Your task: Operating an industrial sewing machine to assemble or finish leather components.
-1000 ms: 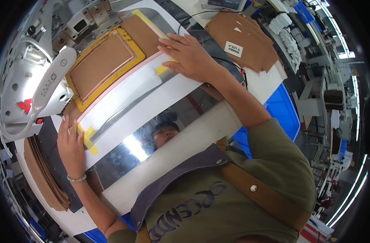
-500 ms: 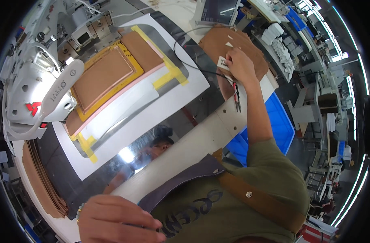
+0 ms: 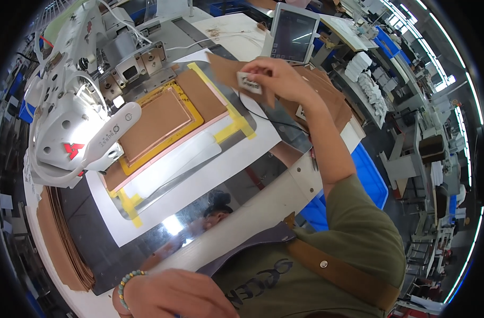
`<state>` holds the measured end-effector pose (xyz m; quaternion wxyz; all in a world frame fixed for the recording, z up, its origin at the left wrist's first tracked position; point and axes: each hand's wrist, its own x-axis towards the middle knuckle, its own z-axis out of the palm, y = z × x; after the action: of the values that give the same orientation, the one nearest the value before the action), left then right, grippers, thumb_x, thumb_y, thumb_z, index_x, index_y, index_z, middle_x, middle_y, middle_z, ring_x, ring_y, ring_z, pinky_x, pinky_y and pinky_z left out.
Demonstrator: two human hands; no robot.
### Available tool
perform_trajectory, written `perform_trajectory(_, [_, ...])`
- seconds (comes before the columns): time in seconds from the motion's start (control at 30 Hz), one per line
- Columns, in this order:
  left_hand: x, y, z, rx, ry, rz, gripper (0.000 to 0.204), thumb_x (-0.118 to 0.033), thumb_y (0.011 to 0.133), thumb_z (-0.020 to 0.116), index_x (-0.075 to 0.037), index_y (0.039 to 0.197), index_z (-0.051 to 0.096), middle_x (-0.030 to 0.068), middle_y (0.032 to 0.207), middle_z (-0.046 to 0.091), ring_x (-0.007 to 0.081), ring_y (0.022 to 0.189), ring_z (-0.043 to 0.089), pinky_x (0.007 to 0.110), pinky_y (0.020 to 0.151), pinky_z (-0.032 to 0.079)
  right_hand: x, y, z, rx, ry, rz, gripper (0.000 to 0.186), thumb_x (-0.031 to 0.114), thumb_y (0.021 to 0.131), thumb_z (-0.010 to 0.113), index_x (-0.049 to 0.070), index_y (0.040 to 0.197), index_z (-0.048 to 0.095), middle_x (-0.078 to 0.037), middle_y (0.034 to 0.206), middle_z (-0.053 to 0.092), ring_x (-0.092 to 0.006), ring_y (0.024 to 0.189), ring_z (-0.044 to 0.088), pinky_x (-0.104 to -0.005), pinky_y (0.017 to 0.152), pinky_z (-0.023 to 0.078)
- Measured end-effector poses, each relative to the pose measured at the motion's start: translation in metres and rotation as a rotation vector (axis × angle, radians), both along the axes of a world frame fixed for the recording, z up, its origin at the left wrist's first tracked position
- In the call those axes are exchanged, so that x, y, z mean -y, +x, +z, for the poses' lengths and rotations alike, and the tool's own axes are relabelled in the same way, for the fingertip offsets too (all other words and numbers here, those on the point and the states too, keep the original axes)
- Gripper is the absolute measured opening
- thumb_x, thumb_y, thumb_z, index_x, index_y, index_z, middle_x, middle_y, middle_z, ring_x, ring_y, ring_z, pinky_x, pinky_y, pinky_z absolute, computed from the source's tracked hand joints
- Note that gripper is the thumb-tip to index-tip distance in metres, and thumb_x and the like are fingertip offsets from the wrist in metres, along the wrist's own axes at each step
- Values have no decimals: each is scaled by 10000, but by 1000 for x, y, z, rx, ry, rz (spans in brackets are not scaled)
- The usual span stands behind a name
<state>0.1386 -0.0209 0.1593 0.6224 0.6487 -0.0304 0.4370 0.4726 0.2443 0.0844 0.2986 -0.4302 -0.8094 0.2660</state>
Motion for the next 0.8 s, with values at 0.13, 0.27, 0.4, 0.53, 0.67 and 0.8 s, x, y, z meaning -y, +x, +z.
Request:
perform_trajectory(0.13, [-24,-37,-37,-683,192,354,383,-117,919,755,-9,1286,750,171,1155,783,352,970,756,447,868,591,-3,-63,-34,179,363,130,212,134,976,720,76,1170,782,-92,981,718,-278,900,665,-395,810,534])
perform_trajectory(0.27, [-31,-86,-100,-1381,465,1088,334,-42,996,661,-36,1325,719,172,1289,716,378,1171,682,450,1013,538,-11,-139,-53,199,529,231,186,157,994,690,76,1128,791,-65,1041,725,-296,1023,683,-426,883,565])
perform_trajectory(0.4, [-40,-146,-144,-1449,489,1226,384,-80,1023,625,-28,1399,684,193,1376,679,389,1300,618,472,1123,490,-18,-193,-78,271,626,333,161,83,934,686,86,1034,812,-61,1034,749,-281,1077,694,-413,904,596])
perform_trajectory(0.53, [-58,-171,-165,-1487,500,1298,406,-141,1099,519,-3,1461,644,236,1498,606,438,1461,475,508,1247,361,-16,-224,-78,469,699,349,125,23,800,728,58,890,806,-86,968,778,-299,1053,721,-417,840,633])
perform_trajectory(0.67, [-91,-170,-176,-1454,455,1200,451,-176,1132,486,24,1526,573,244,1556,562,489,1484,445,498,1264,322,-21,-234,-86,451,744,333,89,24,789,740,53,853,795,-99,916,784,-308,1034,731,-427,795,640])
perform_trajectory(0.8, [-114,-169,-180,-1506,244,1117,436,-219,1130,505,9,1481,628,305,1542,544,466,1503,417,509,1246,333,-18,-238,-92,455,746,361,104,25,765,757,68,848,802,-96,963,768,-294,1047,726,-405,804,637])
